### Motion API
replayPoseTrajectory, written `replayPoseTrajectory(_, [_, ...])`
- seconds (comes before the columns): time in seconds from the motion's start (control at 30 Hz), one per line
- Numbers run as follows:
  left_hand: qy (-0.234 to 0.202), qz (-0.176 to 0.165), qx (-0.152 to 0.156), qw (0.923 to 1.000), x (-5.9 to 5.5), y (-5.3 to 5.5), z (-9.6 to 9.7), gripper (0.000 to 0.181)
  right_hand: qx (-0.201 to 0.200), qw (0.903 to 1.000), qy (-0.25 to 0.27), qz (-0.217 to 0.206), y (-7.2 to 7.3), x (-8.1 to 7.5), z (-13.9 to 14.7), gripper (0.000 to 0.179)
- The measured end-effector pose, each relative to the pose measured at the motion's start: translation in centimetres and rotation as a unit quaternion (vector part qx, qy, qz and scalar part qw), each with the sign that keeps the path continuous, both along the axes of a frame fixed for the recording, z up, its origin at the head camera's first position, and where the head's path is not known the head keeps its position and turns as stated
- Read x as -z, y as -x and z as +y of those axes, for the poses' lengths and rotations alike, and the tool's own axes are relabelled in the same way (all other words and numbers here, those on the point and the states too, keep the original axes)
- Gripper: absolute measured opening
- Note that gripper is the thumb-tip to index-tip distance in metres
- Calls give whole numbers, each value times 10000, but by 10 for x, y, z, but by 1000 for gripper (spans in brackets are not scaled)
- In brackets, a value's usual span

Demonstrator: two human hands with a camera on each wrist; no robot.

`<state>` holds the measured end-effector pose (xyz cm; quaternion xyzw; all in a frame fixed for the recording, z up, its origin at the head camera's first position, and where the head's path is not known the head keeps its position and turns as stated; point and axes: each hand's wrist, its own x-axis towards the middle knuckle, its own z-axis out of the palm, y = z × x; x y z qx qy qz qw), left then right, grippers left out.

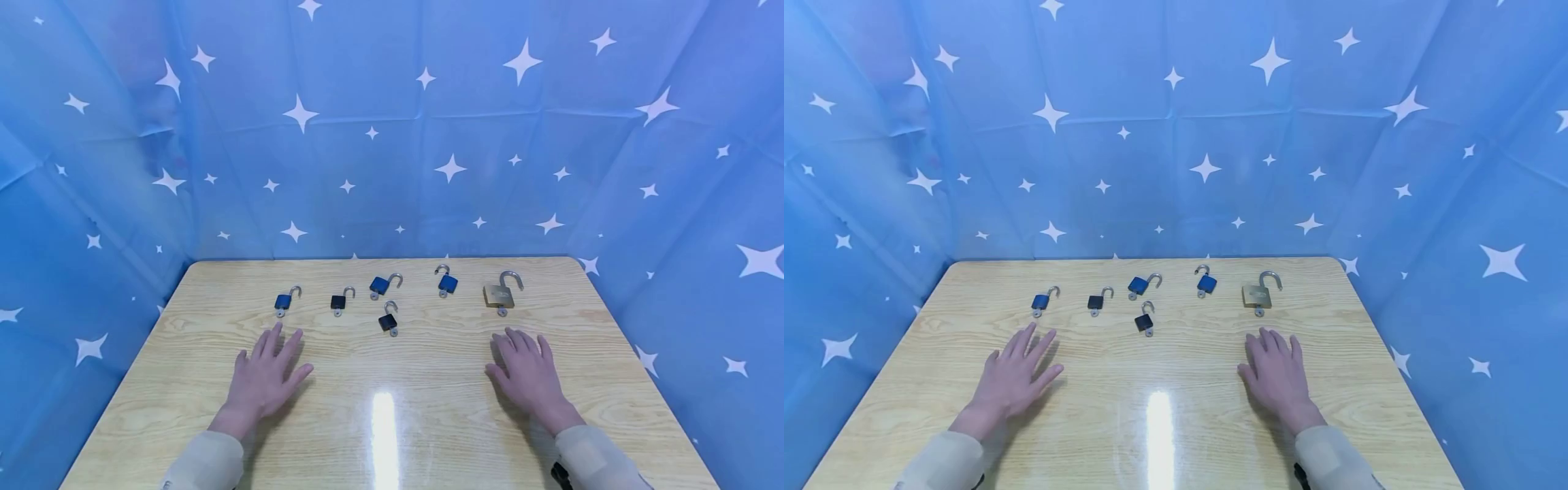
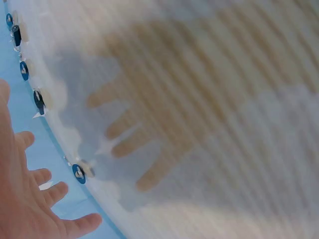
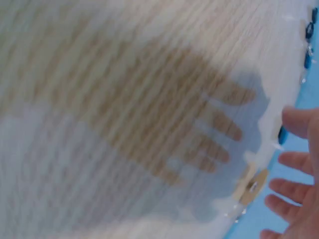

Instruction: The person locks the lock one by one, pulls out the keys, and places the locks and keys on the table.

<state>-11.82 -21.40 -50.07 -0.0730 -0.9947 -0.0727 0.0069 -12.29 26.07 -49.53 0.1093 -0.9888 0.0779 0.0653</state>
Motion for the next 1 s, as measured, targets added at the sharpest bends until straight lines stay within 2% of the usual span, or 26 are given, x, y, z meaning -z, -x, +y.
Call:
replayPoseTrajectory(0.13, [75, -77, 31, 9999, -9, 0, -3, 76, -162, 9992, 29, 374, 4, -6, -5, 43])
replayPoseTrajectory(0.23, [86, -210, -7, 9997, -18, 0, -6, 75, -264, 9984, 67, 500, 6, -12, -8, 34])
replayPoseTrajectory(0.37, [49, -185, -22, 9998, -27, 1, -8, 67, -415, 9974, 140, 578, 10, -18, -10, 25])
replayPoseTrajectory(0.43, [-9, -126, -16, 9999, -30, 2, -8, 57, -452, 9976, 180, 503, 12, -21, -12, 22])
replayPoseTrajectory(0.6, [-161, -55, -35, 9998, -36, 7, -5, 34, -365, 9989, 310, -7, 16, -26, -21, 20])
replayPoseTrajectory(0.83, [-252, -238, -119, 9993, -43, 18, -5, 26, -308, 9977, 320, -511, 21, -33, -35, 21])
replayPoseTrajectory(1.0, [-312, -309, -150, 9989, -46, 25, -4, 28, -400, 9969, 281, -621, 24, -34, -47, 19])
